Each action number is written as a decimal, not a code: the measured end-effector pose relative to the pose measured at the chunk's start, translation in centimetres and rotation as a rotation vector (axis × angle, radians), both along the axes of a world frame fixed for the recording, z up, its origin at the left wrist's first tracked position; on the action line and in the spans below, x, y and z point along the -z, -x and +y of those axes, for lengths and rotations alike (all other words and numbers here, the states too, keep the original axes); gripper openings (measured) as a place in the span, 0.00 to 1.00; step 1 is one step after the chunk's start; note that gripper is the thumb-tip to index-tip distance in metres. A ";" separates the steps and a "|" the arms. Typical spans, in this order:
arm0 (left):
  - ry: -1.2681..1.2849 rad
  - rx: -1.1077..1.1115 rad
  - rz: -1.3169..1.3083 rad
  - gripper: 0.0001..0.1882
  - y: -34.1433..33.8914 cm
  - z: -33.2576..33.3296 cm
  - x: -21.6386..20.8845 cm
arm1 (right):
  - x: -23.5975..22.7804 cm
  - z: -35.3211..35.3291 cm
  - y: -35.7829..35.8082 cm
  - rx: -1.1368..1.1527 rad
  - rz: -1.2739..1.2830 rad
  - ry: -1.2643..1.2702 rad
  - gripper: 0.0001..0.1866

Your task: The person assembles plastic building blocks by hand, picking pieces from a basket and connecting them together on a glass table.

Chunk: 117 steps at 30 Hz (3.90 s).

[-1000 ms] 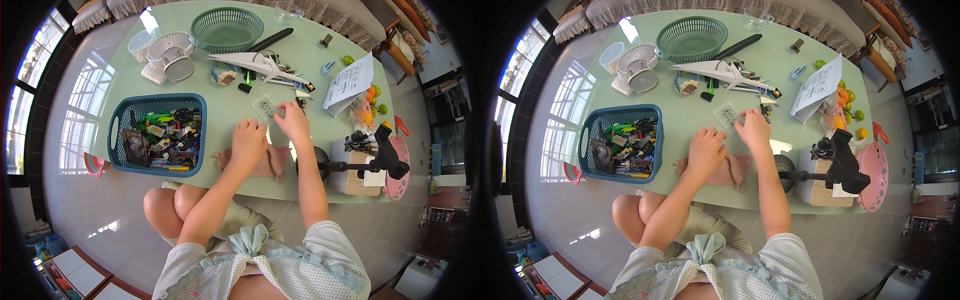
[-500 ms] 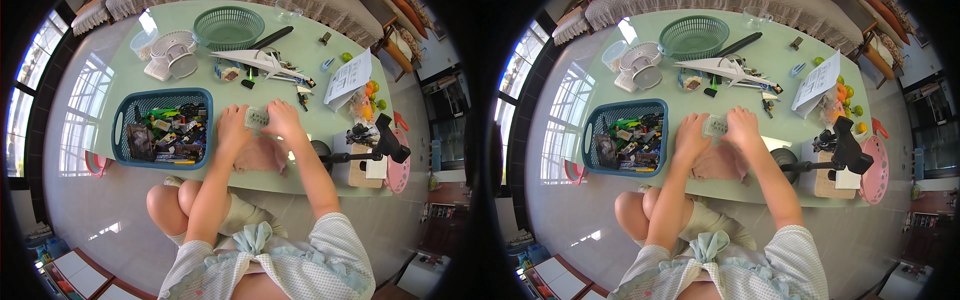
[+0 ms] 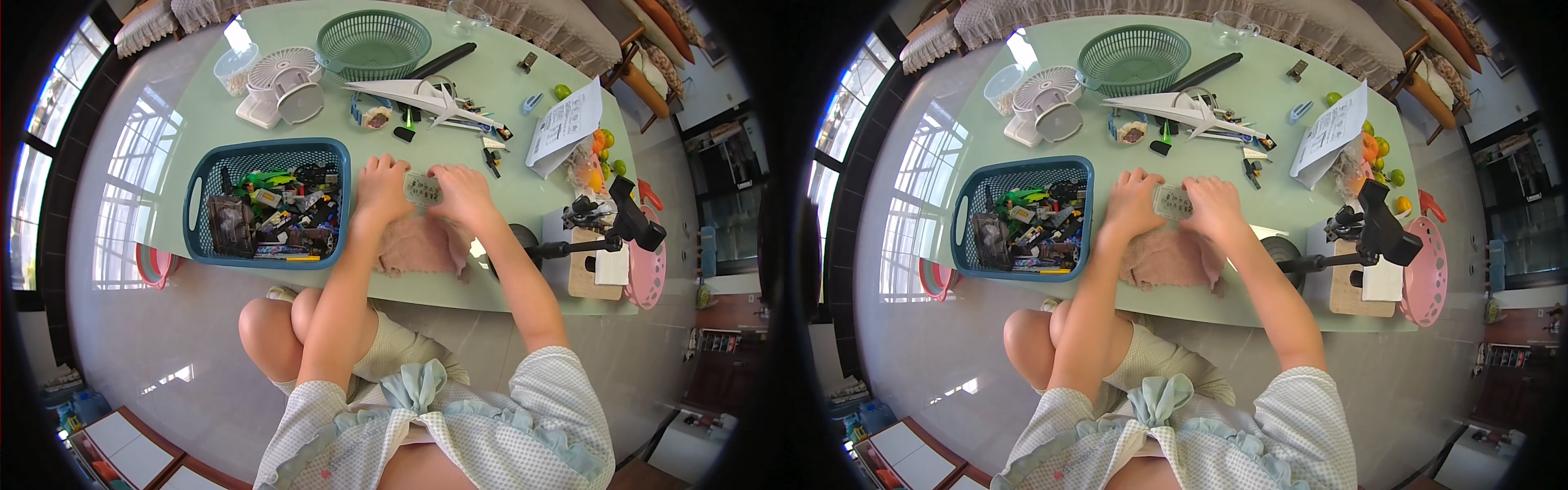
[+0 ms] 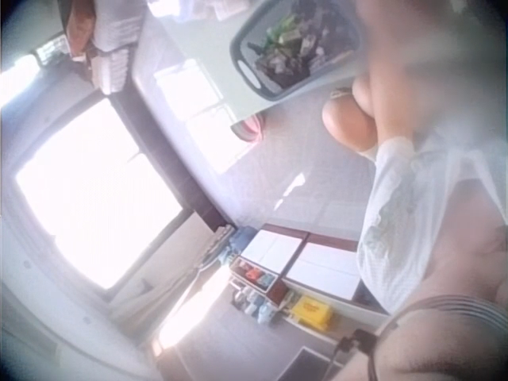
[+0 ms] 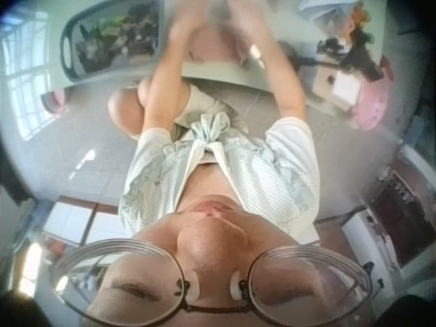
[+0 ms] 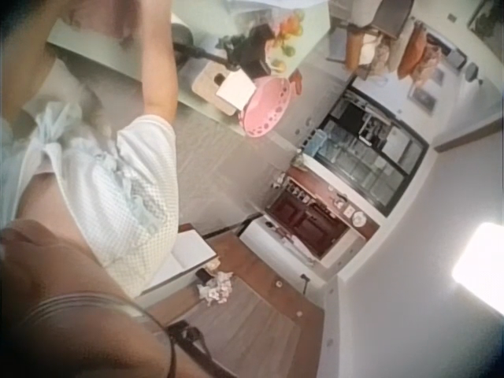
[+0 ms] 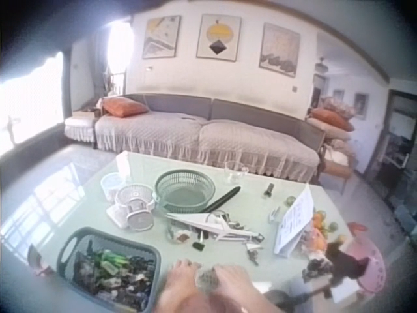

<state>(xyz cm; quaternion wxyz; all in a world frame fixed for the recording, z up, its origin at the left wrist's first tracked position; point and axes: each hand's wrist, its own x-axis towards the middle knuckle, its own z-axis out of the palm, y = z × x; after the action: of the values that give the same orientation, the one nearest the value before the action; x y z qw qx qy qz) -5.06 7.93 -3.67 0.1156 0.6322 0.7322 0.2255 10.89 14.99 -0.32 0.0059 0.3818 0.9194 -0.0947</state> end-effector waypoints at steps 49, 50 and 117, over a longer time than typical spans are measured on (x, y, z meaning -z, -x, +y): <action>0.122 -0.244 -0.015 0.34 -0.9 -0.8 -0.7 | -2.3 2.5 3.5 -0.277 -0.211 0.149 0.41; 0.113 -0.241 -0.017 0.33 -0.9 -0.8 -0.6 | -2.3 2.5 3.5 -0.280 -0.220 0.149 0.40; -0.522 -0.160 -0.451 0.06 -0.5 -16.4 -12.2 | -6.6 -10.8 -2.7 -0.195 0.984 0.040 0.10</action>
<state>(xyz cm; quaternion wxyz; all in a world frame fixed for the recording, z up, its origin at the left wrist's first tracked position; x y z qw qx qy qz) -4.61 -8.47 8.51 0.0906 0.5152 0.6532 0.5474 13.59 4.22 6.30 -0.4123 0.2042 0.8424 -0.2804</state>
